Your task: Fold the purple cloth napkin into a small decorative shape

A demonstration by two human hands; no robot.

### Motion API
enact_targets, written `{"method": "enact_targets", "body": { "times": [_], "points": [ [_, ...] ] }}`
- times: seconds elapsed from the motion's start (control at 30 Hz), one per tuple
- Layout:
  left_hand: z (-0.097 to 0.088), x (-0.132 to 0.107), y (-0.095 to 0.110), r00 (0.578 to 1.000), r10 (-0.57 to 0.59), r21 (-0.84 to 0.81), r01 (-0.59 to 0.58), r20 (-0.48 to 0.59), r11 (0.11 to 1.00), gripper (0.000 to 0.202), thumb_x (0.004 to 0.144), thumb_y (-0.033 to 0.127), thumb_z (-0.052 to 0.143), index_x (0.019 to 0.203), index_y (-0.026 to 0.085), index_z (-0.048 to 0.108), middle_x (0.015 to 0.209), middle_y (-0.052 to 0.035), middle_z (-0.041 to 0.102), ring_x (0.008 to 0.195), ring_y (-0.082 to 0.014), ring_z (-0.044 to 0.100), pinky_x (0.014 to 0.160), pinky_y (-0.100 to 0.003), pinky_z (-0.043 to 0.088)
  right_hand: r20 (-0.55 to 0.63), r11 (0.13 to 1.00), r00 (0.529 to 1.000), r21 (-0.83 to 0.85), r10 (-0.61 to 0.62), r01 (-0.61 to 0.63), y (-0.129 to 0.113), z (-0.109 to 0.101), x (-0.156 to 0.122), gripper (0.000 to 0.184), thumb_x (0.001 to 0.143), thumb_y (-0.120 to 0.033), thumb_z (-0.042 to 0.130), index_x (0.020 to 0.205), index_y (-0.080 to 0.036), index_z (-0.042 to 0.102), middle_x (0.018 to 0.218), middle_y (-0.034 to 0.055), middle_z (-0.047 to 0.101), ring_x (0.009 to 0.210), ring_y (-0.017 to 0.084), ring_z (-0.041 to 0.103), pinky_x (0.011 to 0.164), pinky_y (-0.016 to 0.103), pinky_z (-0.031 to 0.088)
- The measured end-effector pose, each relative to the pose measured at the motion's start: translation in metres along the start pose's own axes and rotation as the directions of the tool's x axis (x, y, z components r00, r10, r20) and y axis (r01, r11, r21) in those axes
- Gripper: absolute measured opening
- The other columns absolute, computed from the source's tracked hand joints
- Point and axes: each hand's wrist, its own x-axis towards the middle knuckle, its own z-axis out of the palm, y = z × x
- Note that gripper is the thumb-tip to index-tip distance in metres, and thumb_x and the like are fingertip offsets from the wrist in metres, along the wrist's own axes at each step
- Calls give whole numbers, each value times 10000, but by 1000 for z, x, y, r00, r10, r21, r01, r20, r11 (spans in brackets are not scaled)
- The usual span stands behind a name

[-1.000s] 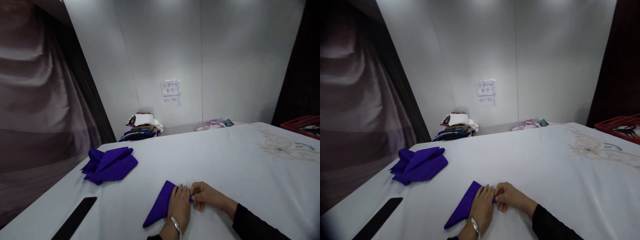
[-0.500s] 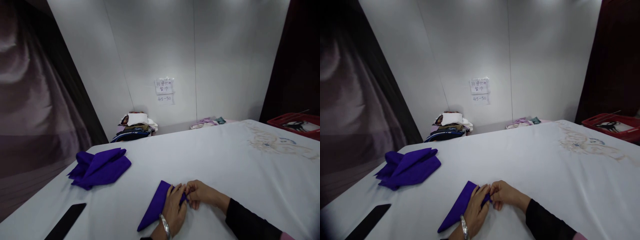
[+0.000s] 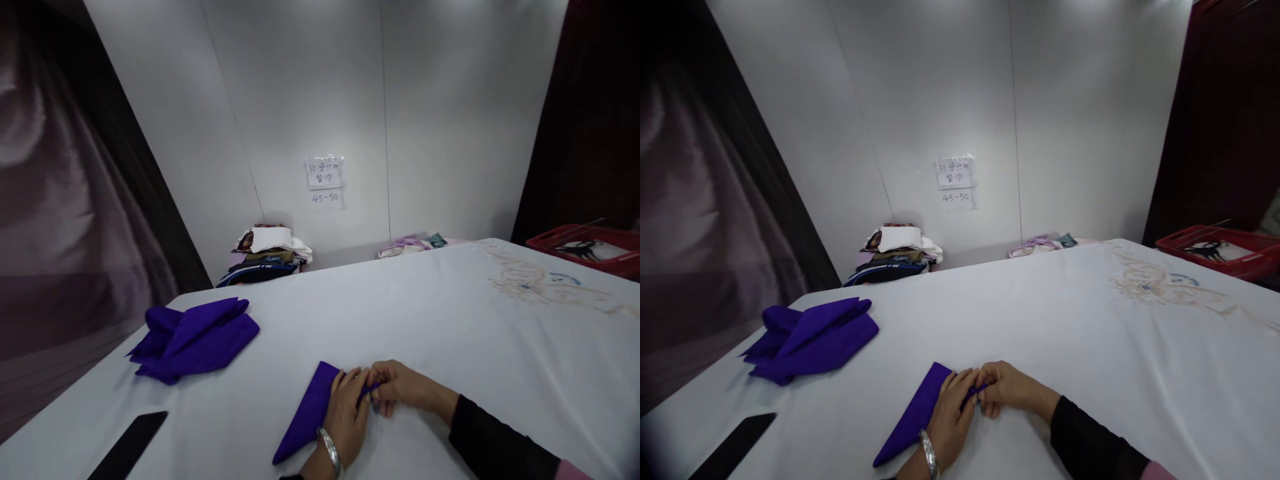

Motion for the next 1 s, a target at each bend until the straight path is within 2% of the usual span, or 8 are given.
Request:
{"method": "enact_targets", "body": {
  "times": [0.33, 0.57, 0.8, 1.0],
  "points": [
    [-4, 1, 2, 999, 33, -53, -33, 2, 998, 455, 848, 141, 432, 1291, 243, 449, 1246, -61, 573, 1207, -219, 461, 1041, -544, 320, -75, 999, 996, 0, -48, 48, 1, 9, -6, 200, 657, -230, 643, 793, -166, 512, 605, -43, 590, 474, 91, 571, 461, 204, 448],
    [-3, 1, 0, 1000, 13, -78, -14, -12, 997, 389, 871, 172, 420, 1249, 240, 486, 1215, -63, 593, 1181, -209, 482, 1047, -548, 305, -75, 996, 993, 10, -88, 89, 10, 10, -5, 222, 677, -283, 671, 778, -162, 514, 592, -38, 583, 469, 93, 563, 458, 212, 447],
    [1, 3, -1, 998, -32, -111, 26, -53, 994, 369, 855, 172, 442, 1211, 224, 518, 1184, -71, 610, 1134, -212, 524, 1027, -550, 335, -83, 988, 987, 51, -139, 143, 12, 10, -1, 314, 661, -328, 716, 838, -167, 513, 659, -38, 584, 488, 90, 569, 478, 222, 450],
    [2, 4, -3, 996, -14, -129, 3, -91, 992, 357, 858, 189, 438, 1200, 237, 528, 1179, -68, 613, 1107, -212, 544, 1011, -541, 357, -164, 983, 975, 83, -150, 165, 16, 15, -2, 384, 666, -363, 724, 880, -198, 451, 663, -58, 580, 479, 93, 566, 461, 220, 435]
  ]
}}
